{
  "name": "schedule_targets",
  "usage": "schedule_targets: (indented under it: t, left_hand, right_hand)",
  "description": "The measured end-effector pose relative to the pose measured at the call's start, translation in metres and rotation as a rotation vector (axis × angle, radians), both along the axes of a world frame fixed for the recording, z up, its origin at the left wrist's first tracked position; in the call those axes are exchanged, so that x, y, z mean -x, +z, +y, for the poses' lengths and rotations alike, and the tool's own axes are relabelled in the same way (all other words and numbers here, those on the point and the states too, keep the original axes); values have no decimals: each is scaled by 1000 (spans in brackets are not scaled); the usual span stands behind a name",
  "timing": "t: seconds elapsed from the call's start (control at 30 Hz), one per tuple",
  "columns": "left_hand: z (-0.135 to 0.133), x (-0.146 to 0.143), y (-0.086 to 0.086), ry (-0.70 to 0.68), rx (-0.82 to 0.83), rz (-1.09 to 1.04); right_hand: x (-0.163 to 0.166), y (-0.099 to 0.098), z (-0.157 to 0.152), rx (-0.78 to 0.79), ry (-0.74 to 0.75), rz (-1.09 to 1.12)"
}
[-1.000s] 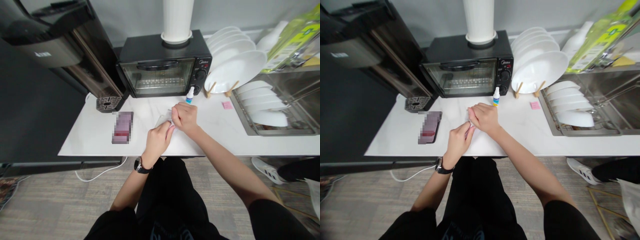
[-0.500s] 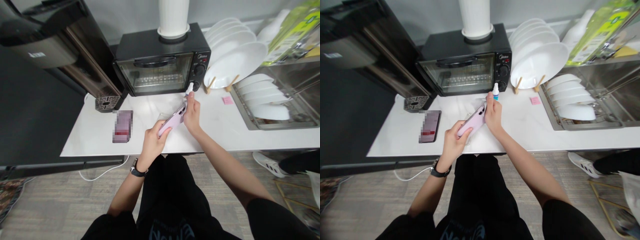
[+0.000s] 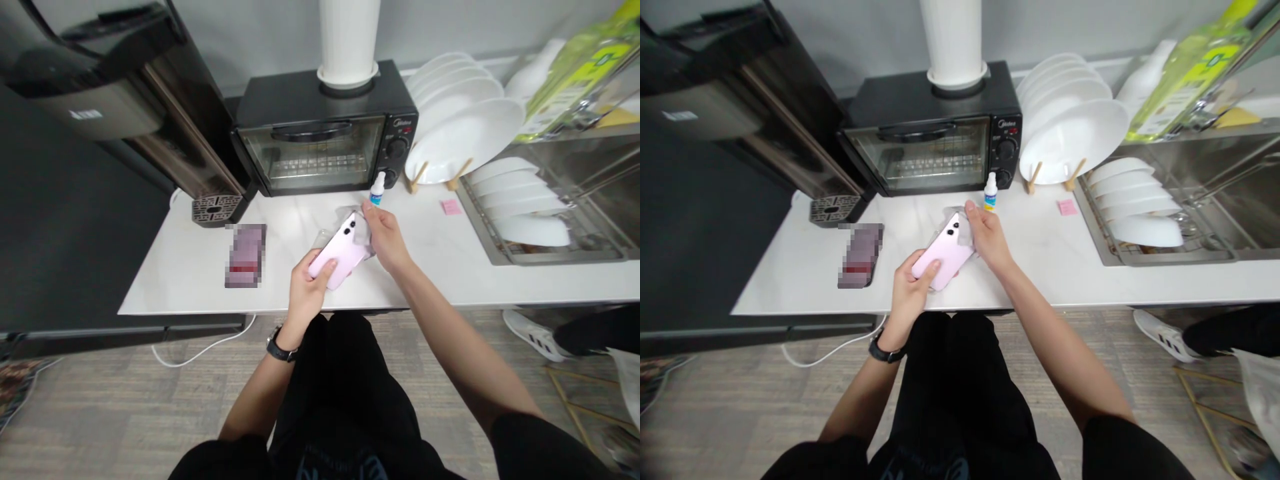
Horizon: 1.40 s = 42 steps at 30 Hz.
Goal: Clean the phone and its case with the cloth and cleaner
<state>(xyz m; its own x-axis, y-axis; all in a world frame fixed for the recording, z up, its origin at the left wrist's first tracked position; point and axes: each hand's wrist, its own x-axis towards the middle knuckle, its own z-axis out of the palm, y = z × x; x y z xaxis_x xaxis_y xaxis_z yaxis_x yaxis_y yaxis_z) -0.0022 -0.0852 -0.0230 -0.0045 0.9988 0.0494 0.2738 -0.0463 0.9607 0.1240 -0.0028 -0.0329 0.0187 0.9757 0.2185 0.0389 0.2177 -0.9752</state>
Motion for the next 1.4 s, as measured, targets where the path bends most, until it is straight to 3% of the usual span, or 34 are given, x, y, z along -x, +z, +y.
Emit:
schedule_targets:
  t: [0.23,0.37,0.5,0.63,0.83,1.07,1.3,1.4]
  left_hand:
    - [-3,-8,-3,62,20,-73]
    - [-14,-13,1,8,86,-108]
    - [-18,-11,4,57,77,-84]
    - [-19,-9,3,61,79,-89]
    - [-21,-15,0,27,94,-123]
    - [-16,-10,1,24,89,-144]
    - [-8,-4,-8,126,0,-39]
    - [-4,-7,-2,102,-46,-16]
  right_hand:
    - [10,-4,-28,91,-58,323]
    - [0,1,-25,117,-17,387]
    - [10,-7,-39,162,-52,501]
    - [19,-14,-53,184,-24,519]
    - [14,-10,-48,144,-55,566]
    - [16,-7,-53,208,50,547]
    - [26,-6,-56,209,54,542]
    - [23,-4,-51,140,36,472]
